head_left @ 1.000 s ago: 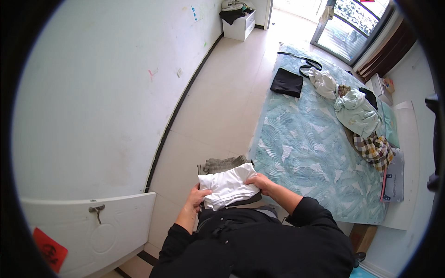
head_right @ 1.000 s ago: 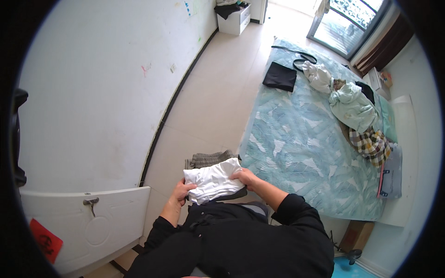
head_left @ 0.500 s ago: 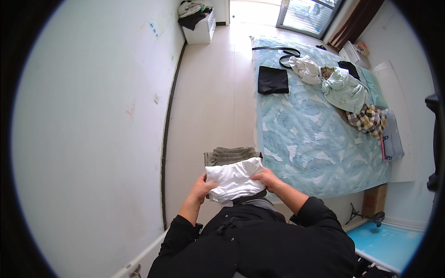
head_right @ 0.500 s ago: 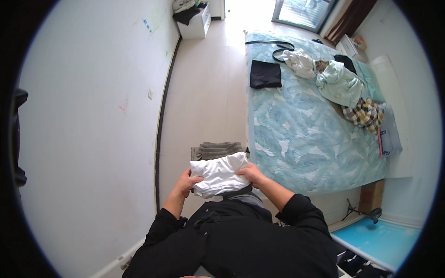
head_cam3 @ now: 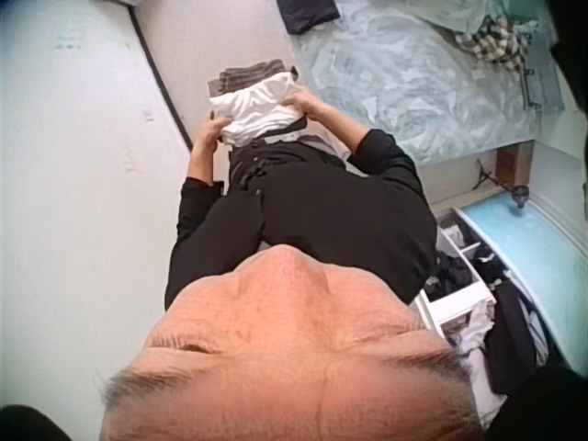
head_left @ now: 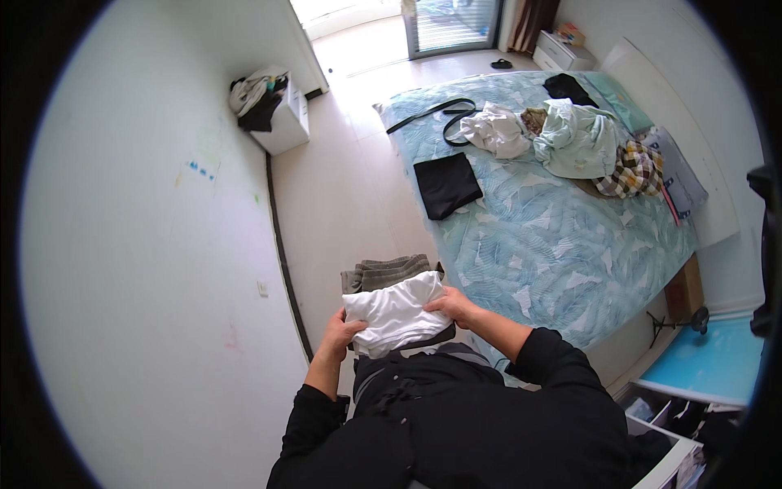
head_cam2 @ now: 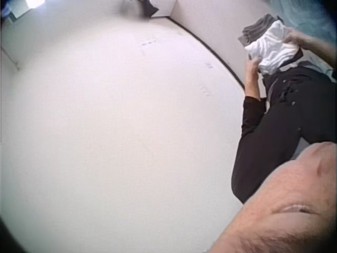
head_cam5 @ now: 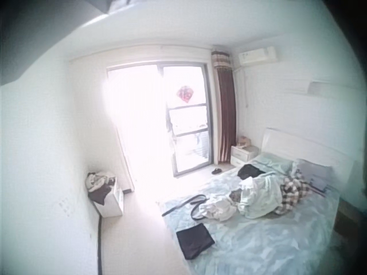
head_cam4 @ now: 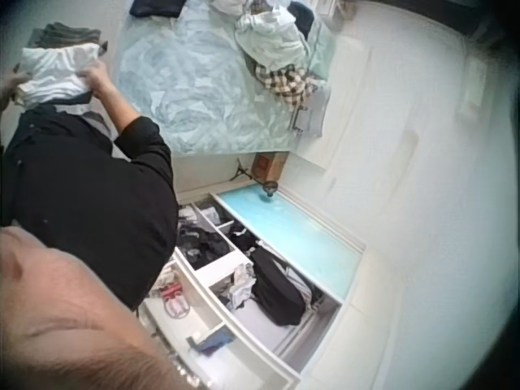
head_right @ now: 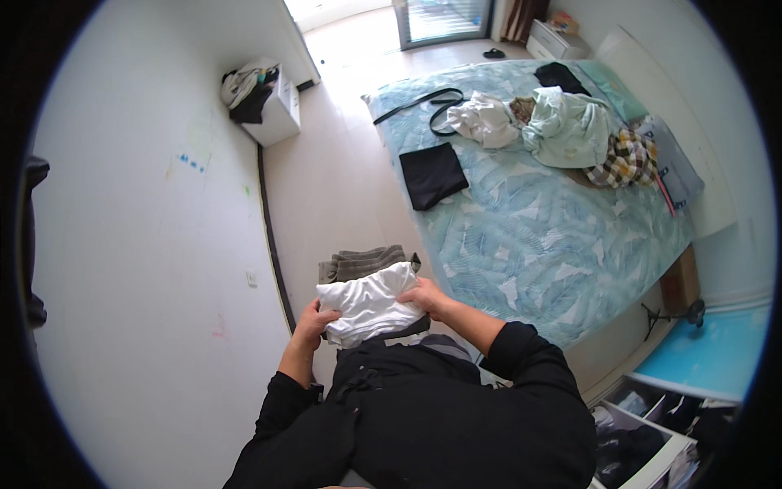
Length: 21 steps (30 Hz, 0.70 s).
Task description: The person folds several pieces of clothing on a bed, including pants, a white shirt, and a black garment. They then place the folded items into a wardrobe. The person also handles a hairbrush and a small black object, placing them on the bed.
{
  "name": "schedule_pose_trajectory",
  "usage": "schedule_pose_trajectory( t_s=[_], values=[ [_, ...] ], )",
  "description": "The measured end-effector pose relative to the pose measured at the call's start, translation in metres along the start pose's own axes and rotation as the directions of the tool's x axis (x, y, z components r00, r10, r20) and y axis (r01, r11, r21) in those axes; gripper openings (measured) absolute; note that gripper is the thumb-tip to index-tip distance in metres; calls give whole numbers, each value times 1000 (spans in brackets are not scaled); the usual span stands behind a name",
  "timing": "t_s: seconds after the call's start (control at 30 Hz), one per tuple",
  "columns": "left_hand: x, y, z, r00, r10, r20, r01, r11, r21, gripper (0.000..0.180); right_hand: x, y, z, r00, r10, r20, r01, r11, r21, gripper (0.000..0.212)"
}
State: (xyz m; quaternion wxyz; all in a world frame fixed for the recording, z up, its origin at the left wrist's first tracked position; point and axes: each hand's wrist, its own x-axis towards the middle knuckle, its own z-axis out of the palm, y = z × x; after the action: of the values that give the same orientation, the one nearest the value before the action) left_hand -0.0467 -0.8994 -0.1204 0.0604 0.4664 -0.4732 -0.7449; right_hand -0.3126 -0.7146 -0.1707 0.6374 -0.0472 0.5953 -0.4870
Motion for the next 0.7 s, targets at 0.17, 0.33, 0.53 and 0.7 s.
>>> schedule_pose_trajectory(
  t_s=[0.17, 0.33, 0.53, 0.7],
  values=[
    [109, 74, -3, 989, -62, 133, 43, 989, 142, 58, 55, -34, -8, 979, -5, -204, 32, 991, 130, 46],
    [215, 151, 10, 937, -161, 310, 45, 936, 350, 56, 95, -61, -9, 930, 18, -366, 97, 951, 293, 50],
    [321, 227, 58, 862, -261, 434, -43, 816, 577, 53, 129, -101, -19, 851, 29, -525, 225, 883, 413, 48],
    [415, 252, 119, 830, -177, 529, -229, 757, 612, 52, 175, -137, -65, 783, 41, -621, 323, 826, 463, 46]
  ],
)
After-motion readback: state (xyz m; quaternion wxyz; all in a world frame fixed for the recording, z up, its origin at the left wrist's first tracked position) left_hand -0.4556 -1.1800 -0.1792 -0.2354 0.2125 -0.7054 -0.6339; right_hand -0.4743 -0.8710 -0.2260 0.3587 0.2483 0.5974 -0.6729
